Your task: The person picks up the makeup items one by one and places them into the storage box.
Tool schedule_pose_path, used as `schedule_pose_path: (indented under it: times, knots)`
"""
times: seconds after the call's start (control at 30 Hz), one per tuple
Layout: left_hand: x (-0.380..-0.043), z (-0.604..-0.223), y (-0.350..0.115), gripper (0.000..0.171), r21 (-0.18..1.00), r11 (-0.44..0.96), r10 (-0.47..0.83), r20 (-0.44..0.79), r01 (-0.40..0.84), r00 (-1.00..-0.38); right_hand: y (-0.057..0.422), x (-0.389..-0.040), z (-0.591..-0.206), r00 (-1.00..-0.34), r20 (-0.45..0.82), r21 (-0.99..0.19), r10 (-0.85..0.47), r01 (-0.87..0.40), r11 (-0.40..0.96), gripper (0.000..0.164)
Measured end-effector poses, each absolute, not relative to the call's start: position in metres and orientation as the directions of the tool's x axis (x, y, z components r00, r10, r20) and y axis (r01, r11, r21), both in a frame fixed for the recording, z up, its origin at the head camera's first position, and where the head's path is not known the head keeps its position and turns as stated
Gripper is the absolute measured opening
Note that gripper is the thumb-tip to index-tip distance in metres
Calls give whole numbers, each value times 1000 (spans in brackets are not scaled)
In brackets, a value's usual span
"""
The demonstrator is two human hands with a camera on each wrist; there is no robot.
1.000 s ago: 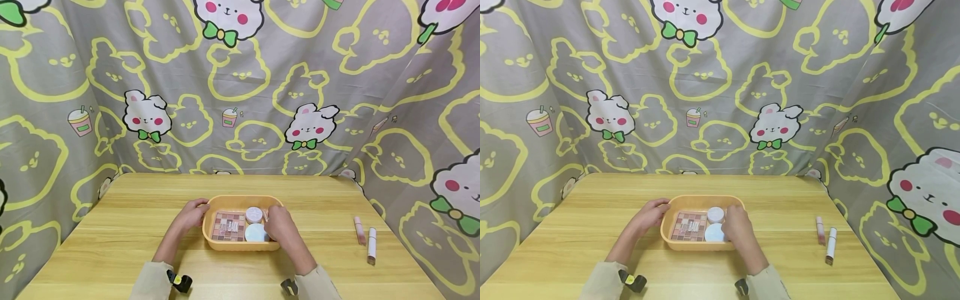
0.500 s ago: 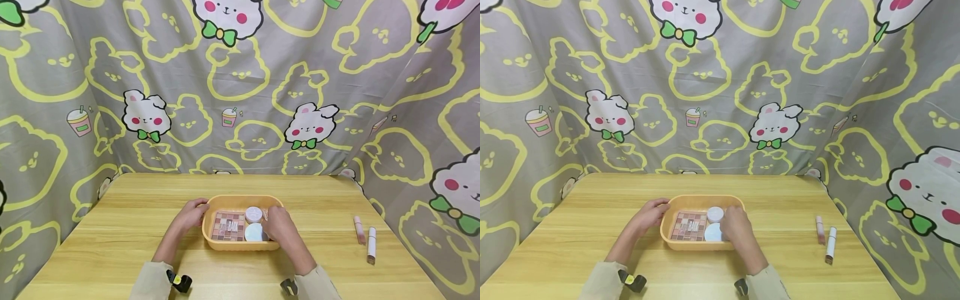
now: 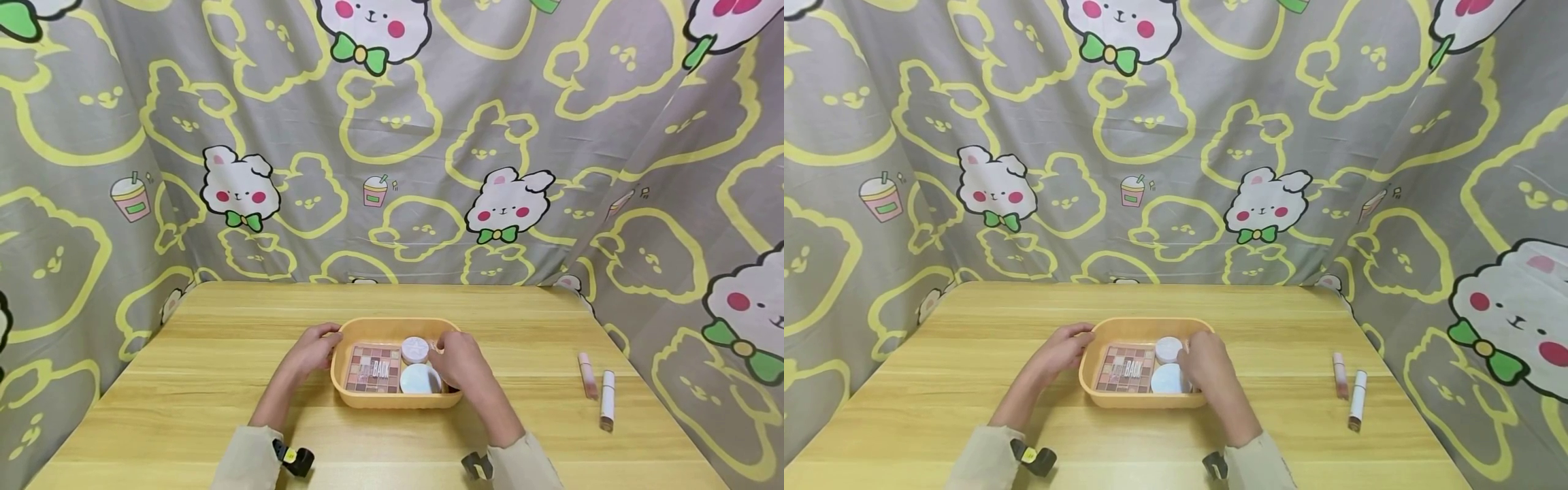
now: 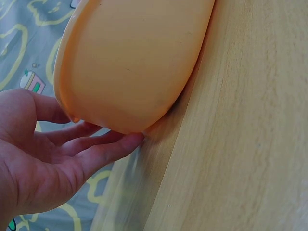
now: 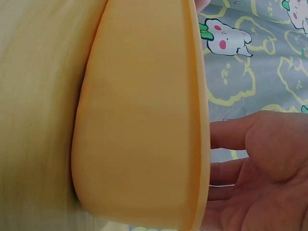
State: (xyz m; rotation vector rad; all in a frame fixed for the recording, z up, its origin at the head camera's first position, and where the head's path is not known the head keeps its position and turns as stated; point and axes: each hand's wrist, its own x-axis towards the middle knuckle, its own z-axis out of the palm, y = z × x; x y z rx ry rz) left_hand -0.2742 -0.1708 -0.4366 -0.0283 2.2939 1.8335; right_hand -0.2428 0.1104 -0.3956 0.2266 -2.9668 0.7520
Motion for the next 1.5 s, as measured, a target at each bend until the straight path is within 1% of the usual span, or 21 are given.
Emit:
schedule_pose_path:
  times: [0.03, 0.07, 0.23, 0.33, 0.53, 0.83, 0.97, 1.0, 1.1, 1.17, 1.4, 1.5]
  knots:
    - [-274, -437, -171, 38, 962, 232, 112, -171, -142, -979, 110, -243, -396, -987, 96, -477, -126, -157, 865, 19]
    - [-274, -437, -171, 39, 962, 234, 111, -172, -143, -979, 110, -243, -396, -988, 88, -486, -129, -156, 860, 21]
    - [-275, -437, -172, 39, 959, 240, 105, -181, -151, -978, 108, -242, -398, -989, 35, -541, -147, -142, 829, 46]
    - [-276, -437, -172, 38, 958, 239, 95, -186, -159, -978, 108, -240, -398, -987, 23, -544, -160, -147, 826, 44]
    - [-277, -437, -171, 37, 956, 242, 84, -191, -165, -978, 108, -239, -397, -986, 22, -532, -168, -154, 833, 31]
    - [-274, -436, -171, 38, 961, 229, 100, -182, -155, -978, 107, -241, -399, -988, 9, -536, -151, -132, 834, 26]
    - [-273, -436, -171, 38, 960, 237, 102, -180, -152, -978, 107, -242, -399, -990, 2, -522, -139, -120, 845, 18]
    - [-273, -436, -171, 38, 960, 237, 102, -180, -152, -978, 107, -242, -399, -991, -3, -517, -135, -114, 848, 20]
    - [-273, -436, -171, 39, 958, 243, 108, -180, -150, -978, 108, -243, -399, -992, -8, -507, -126, -105, 855, 33]
    - [-274, -436, -171, 39, 959, 240, 109, -181, -150, -978, 109, -243, -399, -992, -14, -505, -125, -101, 857, 39]
    - [-274, -436, -171, 37, 960, 233, 100, -183, -156, -978, 112, -242, -397, -990, -25, -522, -141, -108, 846, 48]
    - [-274, -436, -171, 37, 959, 240, 103, -179, -150, -979, 115, -242, -394, -990, -14, -534, -142, -113, 838, 47]
